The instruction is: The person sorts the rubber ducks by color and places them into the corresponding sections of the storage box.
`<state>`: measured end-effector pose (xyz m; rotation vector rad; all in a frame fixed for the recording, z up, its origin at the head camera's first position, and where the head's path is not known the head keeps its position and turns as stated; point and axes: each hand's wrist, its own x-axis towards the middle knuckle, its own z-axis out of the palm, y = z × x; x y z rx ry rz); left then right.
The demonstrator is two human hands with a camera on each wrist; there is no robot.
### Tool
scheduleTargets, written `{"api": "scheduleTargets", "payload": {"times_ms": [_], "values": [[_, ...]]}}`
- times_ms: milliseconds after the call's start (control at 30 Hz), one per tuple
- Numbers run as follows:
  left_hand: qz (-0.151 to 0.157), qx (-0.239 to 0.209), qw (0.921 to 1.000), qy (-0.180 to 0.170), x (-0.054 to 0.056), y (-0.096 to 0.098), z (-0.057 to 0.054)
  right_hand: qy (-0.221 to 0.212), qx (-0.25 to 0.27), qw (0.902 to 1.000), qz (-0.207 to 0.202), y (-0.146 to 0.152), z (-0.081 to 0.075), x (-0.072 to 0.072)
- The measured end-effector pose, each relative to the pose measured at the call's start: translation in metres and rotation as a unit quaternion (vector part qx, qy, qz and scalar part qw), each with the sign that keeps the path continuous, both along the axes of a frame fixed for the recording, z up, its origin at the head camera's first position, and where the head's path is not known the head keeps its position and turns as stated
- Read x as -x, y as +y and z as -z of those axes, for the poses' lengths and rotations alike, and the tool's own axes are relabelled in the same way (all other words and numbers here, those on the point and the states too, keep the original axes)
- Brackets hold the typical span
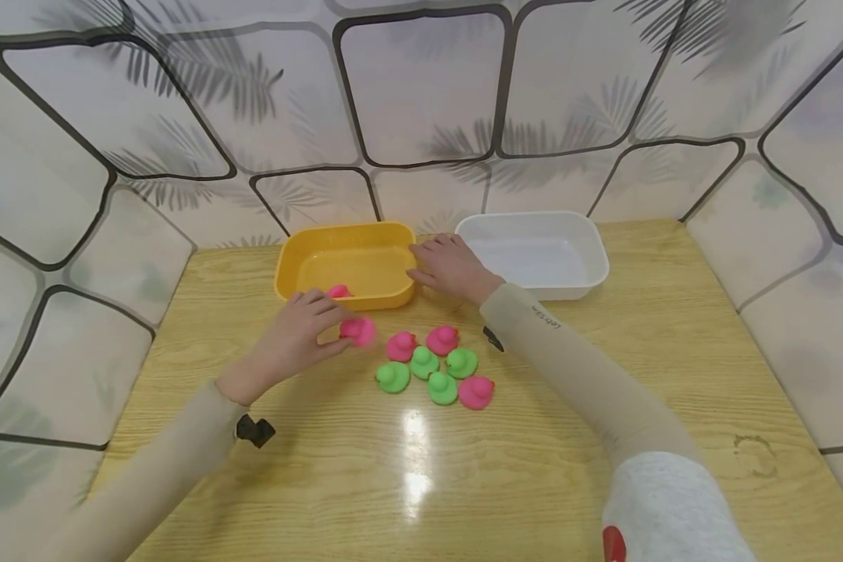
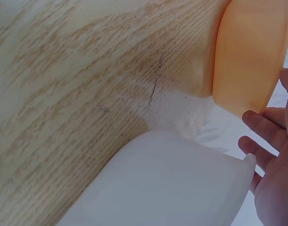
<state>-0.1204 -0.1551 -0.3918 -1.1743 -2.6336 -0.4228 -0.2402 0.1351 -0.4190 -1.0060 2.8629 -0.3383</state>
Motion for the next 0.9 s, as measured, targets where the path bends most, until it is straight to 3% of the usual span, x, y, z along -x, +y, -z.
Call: {"api": "scheduleTargets", "payload": {"times_ms": [267,533,900], "values": [[-0.034,0.011,0.9993,0.003,0.027,-0.015,-0.005,-0.002,0.002,1.0000,0.001,0.000,-0.001,0.002],[-0.069,0.015,0.9965,-0.045,0.051,-0.030,-0.010,0.002,0.006,1.0000,-0.002,0.000,0.001,0.002],[-0.098,0.019,0.9934,-0.055,0.079,-0.051,-0.017,-0.008,0.000,1.0000,0.003,0.000,0.002,0.002]]}}
